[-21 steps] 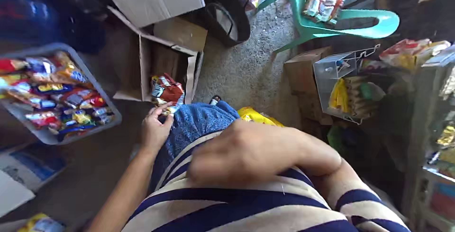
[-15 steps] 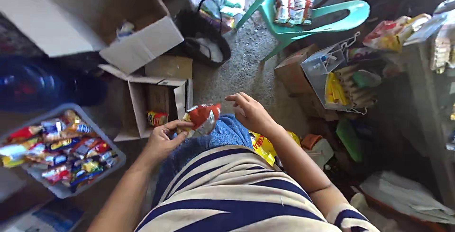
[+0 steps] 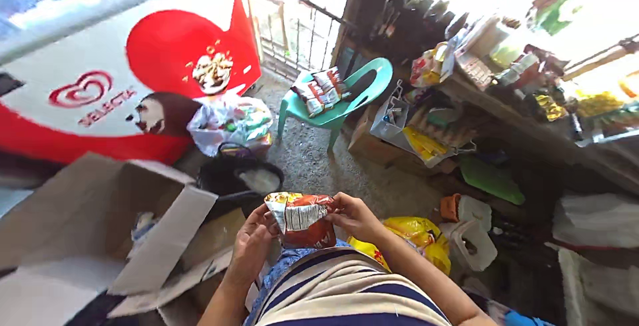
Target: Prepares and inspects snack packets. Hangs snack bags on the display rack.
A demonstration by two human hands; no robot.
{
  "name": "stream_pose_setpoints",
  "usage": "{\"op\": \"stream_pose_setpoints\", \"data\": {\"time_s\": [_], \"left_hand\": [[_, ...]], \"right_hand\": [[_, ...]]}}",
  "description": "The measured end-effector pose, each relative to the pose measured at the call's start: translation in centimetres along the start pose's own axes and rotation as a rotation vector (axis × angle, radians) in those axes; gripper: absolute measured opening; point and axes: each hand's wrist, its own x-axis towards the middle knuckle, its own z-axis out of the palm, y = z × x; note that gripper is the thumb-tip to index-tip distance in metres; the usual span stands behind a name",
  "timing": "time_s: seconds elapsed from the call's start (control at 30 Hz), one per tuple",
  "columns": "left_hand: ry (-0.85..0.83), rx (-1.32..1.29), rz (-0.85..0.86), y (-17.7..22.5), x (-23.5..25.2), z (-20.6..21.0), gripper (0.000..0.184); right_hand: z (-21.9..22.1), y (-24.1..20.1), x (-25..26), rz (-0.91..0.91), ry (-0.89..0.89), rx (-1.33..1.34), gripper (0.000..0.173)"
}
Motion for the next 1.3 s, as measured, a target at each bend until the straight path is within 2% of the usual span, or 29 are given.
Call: {"op": "stream_pose_setpoints", "data": {"time_s": [0.07, 0.13, 0.27, 0.37, 0.5, 0.73, 0.83, 0.87, 0.9, 0.97, 1.03, 1.1, 1.17, 1.23, 1.3], "left_hand": [[-0.065, 0.178, -0.009, 0.1, 2.9, 1.2, 0.068], [-0.130, 0.237, -0.011, -0.3, 6.1, 2.4, 0.054], [-0.143, 0.165, -0.058, -0.7, 11.1, 6.6, 0.029], [-0.193, 0.111, -0.098, -1.6, 14.4, 10.8, 0.022], [-0.259, 0.147, -0.026, -5.8, 18.6, 16.7, 0.017], [-0.435, 0.298, 0.081, -10.3, 24.0, 26.0, 0.023], [-0.396, 0.275, 0.067, -10.9, 25.6, 29.2, 0.027], [-0.360, 0.250, 0.048, -10.9, 26.1, 30.2, 0.028], [-0.299, 0.221, 0.024, -10.7, 26.7, 31.3, 0.028], [-0.130, 0.164, -0.031, -10.2, 28.8, 33.1, 0.034], [-0.089, 0.247, -0.003, -9.8, 31.7, 33.6, 0.036], [-0.289, 0.372, 0.059, -9.7, 34.0, 33.3, 0.031], [-0.522, 0.407, 0.010, -9.9, 35.8, 34.2, 0.031], [-0.643, 0.346, -0.113, -10.5, 37.6, 35.9, 0.050], [-0.668, 0.275, -0.227, -10.9, 39.8, 37.7, 0.073]], "right_hand": [[-1.7, -0.6, 1.9, -0.005, 0.092, 0.041, 0.016], [-3.8, -0.9, 3.3, -0.025, 0.171, 0.061, 0.016], [-8.6, -2.0, 4.0, -0.010, 0.294, -0.002, 0.017], [-12.7, -2.2, 3.5, -0.011, 0.417, -0.020, 0.016], [-19.5, -1.1, 1.7, 0.012, 0.548, -0.060, 0.015], [-30.9, -0.3, -1.7, 0.173, 0.709, 0.006, 0.019], [-33.8, 0.2, -1.2, 0.113, 0.741, 0.045, 0.043], [-34.6, 0.5, -0.8, 0.046, 0.739, 0.051, 0.044], [-35.2, 0.7, -0.4, -0.040, 0.728, 0.040, 0.037], [-36.6, 0.8, 0.4, -0.224, 0.682, -0.044, 0.013], [-38.3, -0.2, 1.3, -0.337, 0.665, -0.145, 0.006], [-40.2, -1.2, 2.5, -0.376, 0.702, -0.178, 0.007], [-42.0, -1.8, 3.9, -0.365, 0.708, -0.190, 0.008], [-43.6, -1.9, 5.6, -0.352, 0.692, -0.179, 0.009], [-44.7, -2.0, 7.6, -0.363, 0.675, -0.138, 0.009]]}}
